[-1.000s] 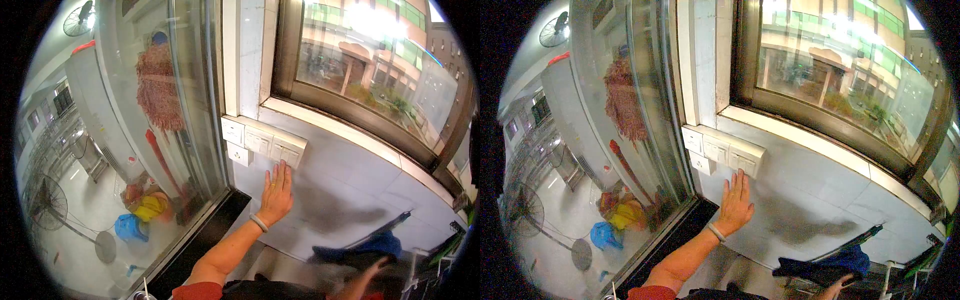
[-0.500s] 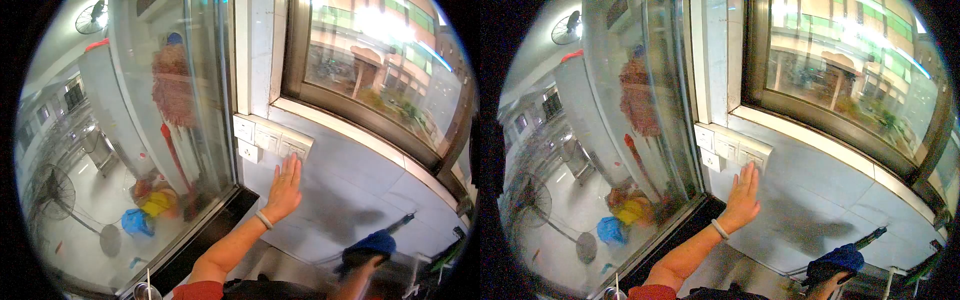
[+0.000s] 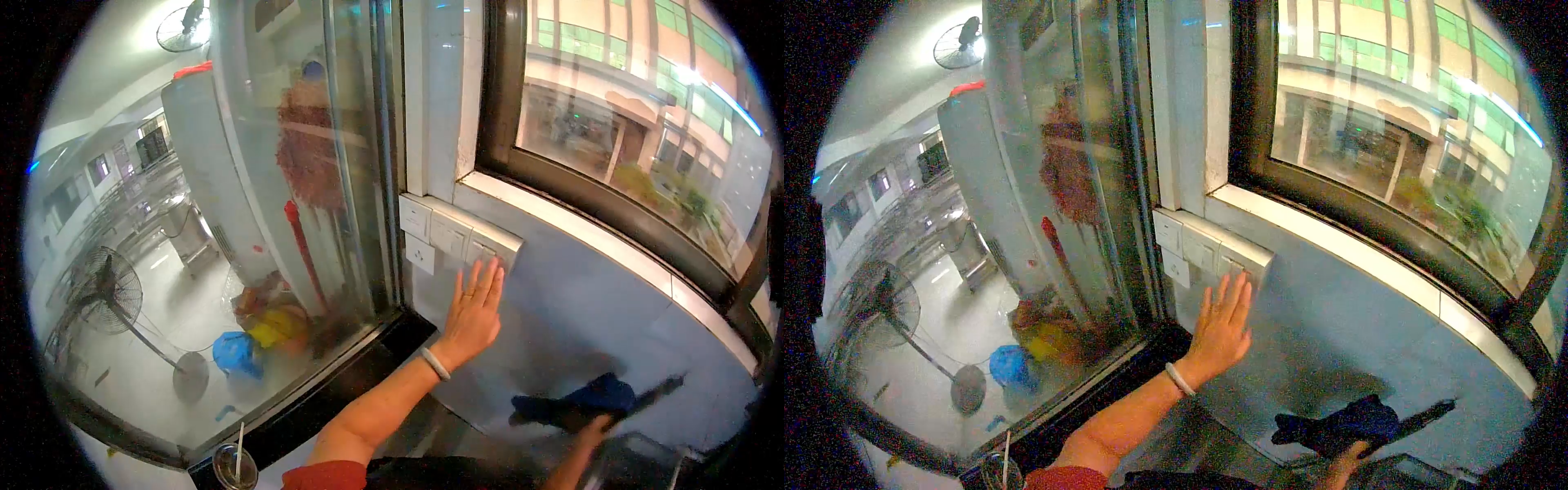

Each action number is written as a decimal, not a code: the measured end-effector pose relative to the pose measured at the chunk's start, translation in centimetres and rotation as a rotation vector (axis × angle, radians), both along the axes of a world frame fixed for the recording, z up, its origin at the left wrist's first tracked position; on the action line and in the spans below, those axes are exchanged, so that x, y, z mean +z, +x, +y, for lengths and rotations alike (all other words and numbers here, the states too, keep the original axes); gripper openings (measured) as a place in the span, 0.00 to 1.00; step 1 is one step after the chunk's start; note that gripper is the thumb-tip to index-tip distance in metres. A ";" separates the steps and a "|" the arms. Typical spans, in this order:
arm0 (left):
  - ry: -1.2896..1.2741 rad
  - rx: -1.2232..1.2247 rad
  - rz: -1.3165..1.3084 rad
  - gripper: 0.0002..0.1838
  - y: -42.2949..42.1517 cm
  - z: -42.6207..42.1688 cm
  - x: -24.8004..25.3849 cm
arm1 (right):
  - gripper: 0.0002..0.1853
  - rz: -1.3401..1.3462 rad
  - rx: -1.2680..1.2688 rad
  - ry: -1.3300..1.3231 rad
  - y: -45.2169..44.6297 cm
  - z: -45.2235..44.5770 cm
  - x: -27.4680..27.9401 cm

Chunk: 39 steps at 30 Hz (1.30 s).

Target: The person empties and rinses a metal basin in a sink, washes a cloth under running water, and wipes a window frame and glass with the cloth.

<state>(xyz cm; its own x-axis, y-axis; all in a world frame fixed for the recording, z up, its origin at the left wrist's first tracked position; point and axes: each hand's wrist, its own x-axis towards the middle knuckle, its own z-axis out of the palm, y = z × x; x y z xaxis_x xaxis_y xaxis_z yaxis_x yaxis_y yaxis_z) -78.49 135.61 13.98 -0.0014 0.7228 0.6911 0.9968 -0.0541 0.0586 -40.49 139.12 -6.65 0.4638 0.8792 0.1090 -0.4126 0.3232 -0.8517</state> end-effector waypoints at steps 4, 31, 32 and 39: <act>0.063 -0.054 -0.186 0.46 0.0 0.2 -0.9 | 0.37 0.000 0.083 -0.030 -1.3 1.7 -1.9; 0.147 -0.035 -0.340 0.43 -1.7 0.2 -0.4 | 0.28 0.024 0.284 -0.090 -4.6 2.0 -3.0; 0.152 -0.043 -0.337 0.42 -1.7 0.3 -0.1 | 0.29 0.067 0.292 -0.183 -4.2 2.4 -3.9; 0.133 0.184 -0.188 0.34 -0.7 2.1 -0.9 | 0.28 -0.112 0.306 -0.121 -6.6 2.6 -2.0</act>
